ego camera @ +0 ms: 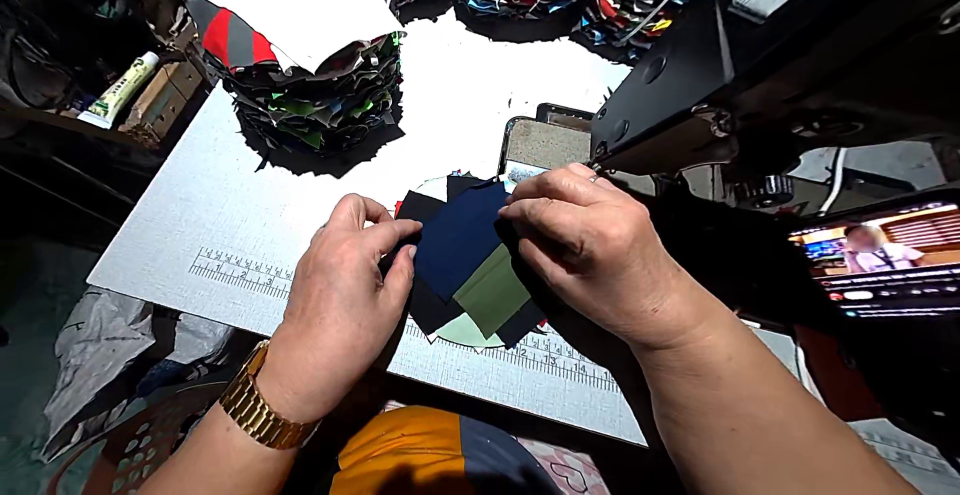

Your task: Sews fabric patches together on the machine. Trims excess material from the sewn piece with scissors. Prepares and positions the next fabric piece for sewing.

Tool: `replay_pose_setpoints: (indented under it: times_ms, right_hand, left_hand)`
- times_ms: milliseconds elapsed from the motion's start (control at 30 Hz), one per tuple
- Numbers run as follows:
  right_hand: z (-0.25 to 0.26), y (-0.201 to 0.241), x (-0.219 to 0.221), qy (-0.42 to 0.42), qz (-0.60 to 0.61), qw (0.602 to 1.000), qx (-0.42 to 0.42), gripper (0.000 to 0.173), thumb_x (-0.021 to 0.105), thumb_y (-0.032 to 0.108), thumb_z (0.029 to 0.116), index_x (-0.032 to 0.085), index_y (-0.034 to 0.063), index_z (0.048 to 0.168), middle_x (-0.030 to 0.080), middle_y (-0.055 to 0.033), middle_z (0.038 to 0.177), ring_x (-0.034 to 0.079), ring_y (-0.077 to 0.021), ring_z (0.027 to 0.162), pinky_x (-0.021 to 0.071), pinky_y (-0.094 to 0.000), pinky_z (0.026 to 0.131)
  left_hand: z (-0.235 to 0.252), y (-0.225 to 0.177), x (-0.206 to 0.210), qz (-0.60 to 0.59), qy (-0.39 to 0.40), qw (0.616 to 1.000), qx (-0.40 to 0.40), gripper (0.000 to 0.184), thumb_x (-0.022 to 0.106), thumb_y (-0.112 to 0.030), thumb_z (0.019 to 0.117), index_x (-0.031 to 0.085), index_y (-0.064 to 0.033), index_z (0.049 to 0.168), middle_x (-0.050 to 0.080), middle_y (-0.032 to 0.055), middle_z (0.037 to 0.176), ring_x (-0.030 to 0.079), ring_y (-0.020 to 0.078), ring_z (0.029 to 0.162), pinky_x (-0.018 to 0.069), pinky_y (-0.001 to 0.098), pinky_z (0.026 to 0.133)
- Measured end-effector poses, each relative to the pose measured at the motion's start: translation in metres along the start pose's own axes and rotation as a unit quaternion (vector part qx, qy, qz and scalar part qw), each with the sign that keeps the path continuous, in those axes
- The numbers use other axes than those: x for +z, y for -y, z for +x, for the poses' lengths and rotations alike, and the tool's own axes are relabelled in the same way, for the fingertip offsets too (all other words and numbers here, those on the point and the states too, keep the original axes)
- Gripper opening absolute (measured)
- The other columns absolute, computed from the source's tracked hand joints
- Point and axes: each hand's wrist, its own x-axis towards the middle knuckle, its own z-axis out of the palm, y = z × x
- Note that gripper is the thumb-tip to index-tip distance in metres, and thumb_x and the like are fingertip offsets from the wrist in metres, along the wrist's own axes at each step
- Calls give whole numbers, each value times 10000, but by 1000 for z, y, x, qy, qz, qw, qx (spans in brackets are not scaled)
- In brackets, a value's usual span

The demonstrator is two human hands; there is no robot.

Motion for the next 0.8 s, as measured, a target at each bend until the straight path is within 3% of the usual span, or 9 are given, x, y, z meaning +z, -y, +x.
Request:
replay_pose_setpoints:
  times_ms: [67,200,267,333,467,633,800]
  right_hand:
    - [2,1,4,-10,2,1000,-9,168,608,-2,938,758,-5,1015,698,-138,1033,646,-275,998,535,-377,855]
    - [3,-3,12,-2,5,1000,-13,147,617,20,966,758,7,1004,693,-123,1014,645,-258,978,537,-364,834]
    - [3,-4,13,8,9,1000,-8,167,614,33,965,758,6,1046,698,-127,1054,648,-262,1016,541,-367,871]
    - [2,-4,14,27,9,1000,7,226,588,63,977,740,5,1135,690,-138,1153,638,-280,1107,527,-400,950]
    - [0,-7,17,72,-22,997,29,350,483,115,1003,700,31,1265,649,-133,1348,565,-324,1302,440,-498,1074]
    - [0,-4,16,112,-49,990,63,449,388,174,1025,627,43,1383,560,-127,1484,487,-353,1371,370,-538,1104]
    - [3,-2,-4,34,42,997,50,407,427,50,1027,615,-1,1384,553,-170,1475,521,-284,1368,408,-387,1152]
  left_hand:
    - [2,-6,1,19,-35,999,38,242,607,-187,988,771,-131,1157,620,61,1123,587,180,948,496,353,774]
    - [6,-22,16,28,-20,991,131,224,611,-110,983,752,-78,1154,665,116,1249,615,271,1202,539,408,970]
    - [5,-24,26,35,26,989,145,275,586,-82,986,716,-62,1228,646,125,1348,560,285,1341,486,429,1102]
    - [2,-22,32,59,74,986,140,340,559,-83,991,671,-63,1312,593,128,1455,487,309,1429,426,463,1162]
    - [1,-18,34,73,91,982,146,390,559,-91,978,648,-72,1357,555,136,1499,464,317,1448,398,478,1183]
    - [5,-17,28,72,106,980,151,380,576,-143,976,665,-93,1342,562,130,1483,481,309,1429,366,537,1190]
    - [21,-19,22,47,90,981,168,369,530,-111,988,671,-92,1329,543,134,1502,442,314,1460,294,596,1214]
